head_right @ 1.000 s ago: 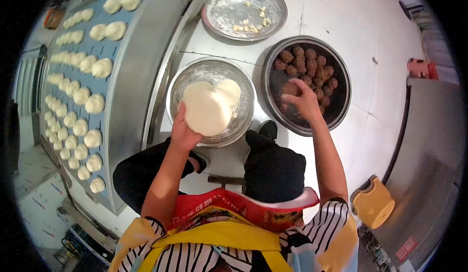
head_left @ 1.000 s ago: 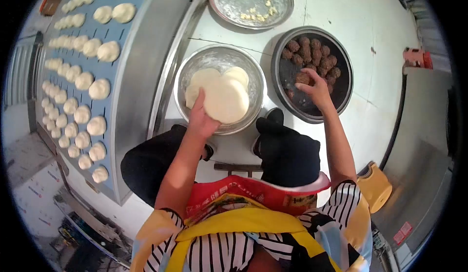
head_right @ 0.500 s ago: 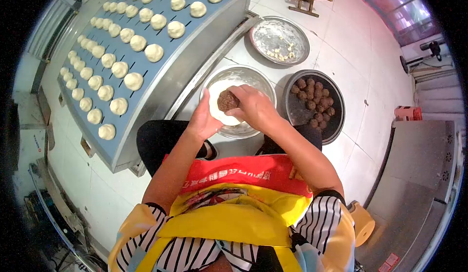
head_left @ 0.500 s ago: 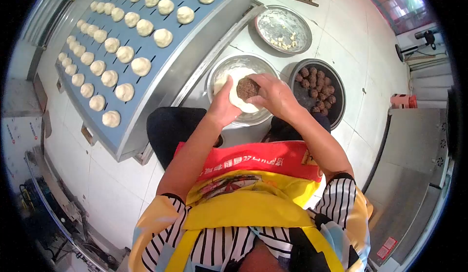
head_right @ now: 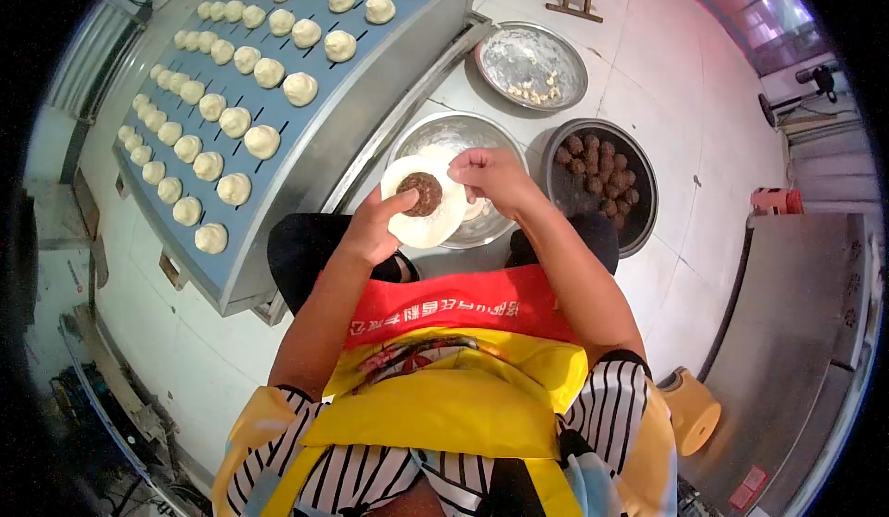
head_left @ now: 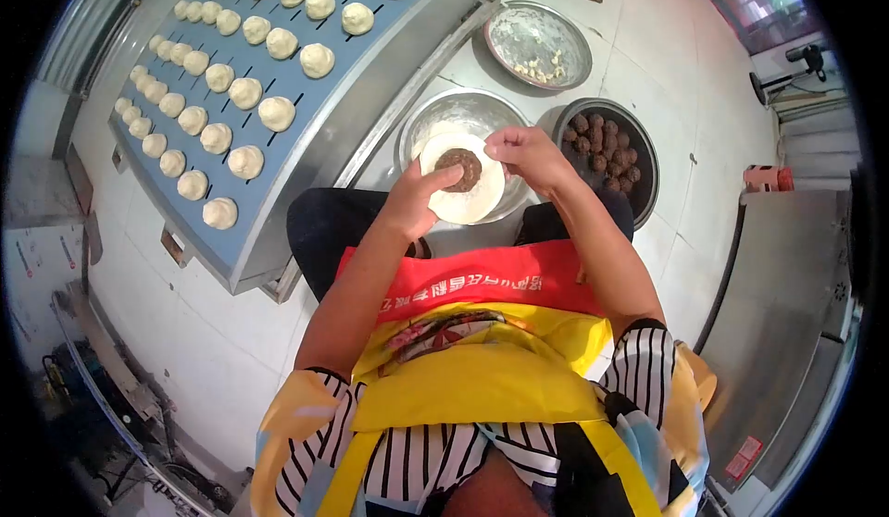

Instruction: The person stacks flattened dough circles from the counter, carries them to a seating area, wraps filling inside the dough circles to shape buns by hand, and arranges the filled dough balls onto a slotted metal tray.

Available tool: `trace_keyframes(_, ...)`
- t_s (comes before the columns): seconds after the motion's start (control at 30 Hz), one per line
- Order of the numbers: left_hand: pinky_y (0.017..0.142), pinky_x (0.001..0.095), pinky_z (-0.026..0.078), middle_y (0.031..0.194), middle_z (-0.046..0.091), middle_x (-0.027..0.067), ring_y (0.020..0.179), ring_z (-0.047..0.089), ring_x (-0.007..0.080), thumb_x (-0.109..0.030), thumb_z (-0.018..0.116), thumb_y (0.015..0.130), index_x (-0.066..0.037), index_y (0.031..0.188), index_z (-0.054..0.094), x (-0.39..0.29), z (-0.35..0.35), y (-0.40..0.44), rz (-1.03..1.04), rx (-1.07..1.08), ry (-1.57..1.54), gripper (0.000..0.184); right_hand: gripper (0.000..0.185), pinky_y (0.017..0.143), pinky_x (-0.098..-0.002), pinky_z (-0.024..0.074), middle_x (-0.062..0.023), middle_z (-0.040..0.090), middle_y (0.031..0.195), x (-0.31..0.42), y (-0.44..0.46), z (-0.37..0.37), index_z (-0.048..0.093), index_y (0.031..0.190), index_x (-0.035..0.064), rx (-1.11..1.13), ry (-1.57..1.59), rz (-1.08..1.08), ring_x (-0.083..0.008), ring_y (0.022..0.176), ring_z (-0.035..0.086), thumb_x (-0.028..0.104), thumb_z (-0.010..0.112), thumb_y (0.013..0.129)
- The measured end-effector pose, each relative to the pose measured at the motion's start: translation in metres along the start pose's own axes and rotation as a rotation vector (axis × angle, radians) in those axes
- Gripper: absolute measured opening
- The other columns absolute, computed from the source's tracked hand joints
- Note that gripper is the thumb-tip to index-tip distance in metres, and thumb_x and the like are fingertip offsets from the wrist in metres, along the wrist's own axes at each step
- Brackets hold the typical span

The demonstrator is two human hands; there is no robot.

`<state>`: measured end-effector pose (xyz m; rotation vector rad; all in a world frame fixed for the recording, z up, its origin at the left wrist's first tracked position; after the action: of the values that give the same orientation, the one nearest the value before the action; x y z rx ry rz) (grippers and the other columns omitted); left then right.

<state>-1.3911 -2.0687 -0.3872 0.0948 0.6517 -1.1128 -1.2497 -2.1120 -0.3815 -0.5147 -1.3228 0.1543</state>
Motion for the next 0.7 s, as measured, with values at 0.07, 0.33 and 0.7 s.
trace_keyframes(0.07, 0.088, 0.0352, 0.049, 0.110, 0.058, 0.0087, 0.100, 0.059, 0.0195, -0.004, 0.062, 0.080, -0.003, 0.122, 0.047, 0.001, 0.006, 0.006, 0.021, 0.018, 0.052, 0.045, 0.008, 0.055, -0.0232, 0.0422, -0.0019, 0.058, 0.075, 0.011, -0.002, -0.003, 0.061, 0.085, 0.0007, -0.049, 0.000, -0.057, -0.0090, 0.060, 0.050, 0.009, 0.063, 0.084)
trace_keyframes(0.33, 0.086, 0.0328, 0.050, 0.110, 0.058, 0.0099, 0.100, 0.059, 0.0183, -0.005, 0.063, 0.080, -0.001, 0.120, 0.048, 0.008, 0.013, 0.014, -0.082, -0.051, 0.251, 0.044, 0.008, 0.054, -0.0233, 0.0430, -0.0021, 0.056, 0.072, 0.016, 0.003, -0.008, 0.058, 0.080, 0.0027, -0.030, -0.124, -0.214, -0.0087, 0.056, 0.051, 0.005, 0.065, 0.081)
trace_keyframes(0.7, 0.085, 0.0266, 0.045, 0.109, 0.058, 0.0082, 0.098, 0.056, 0.0128, -0.020, 0.061, 0.085, 0.002, 0.124, 0.047, -0.007, 0.018, 0.018, 0.104, -0.051, 0.506, 0.047, 0.007, 0.055, -0.0233, 0.0462, -0.0030, 0.057, 0.074, 0.033, -0.007, -0.006, 0.060, 0.084, 0.0004, 0.003, -0.121, -0.282, -0.0106, 0.061, 0.055, 0.002, 0.066, 0.081)
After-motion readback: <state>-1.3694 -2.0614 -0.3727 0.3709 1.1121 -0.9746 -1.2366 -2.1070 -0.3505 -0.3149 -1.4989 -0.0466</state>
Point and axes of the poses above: each hand's wrist, its own y-axis towards the middle knuckle, its own z-axis out of the palm, x = y × z, the point moved 8 cm from there along y, towards the middle knuckle
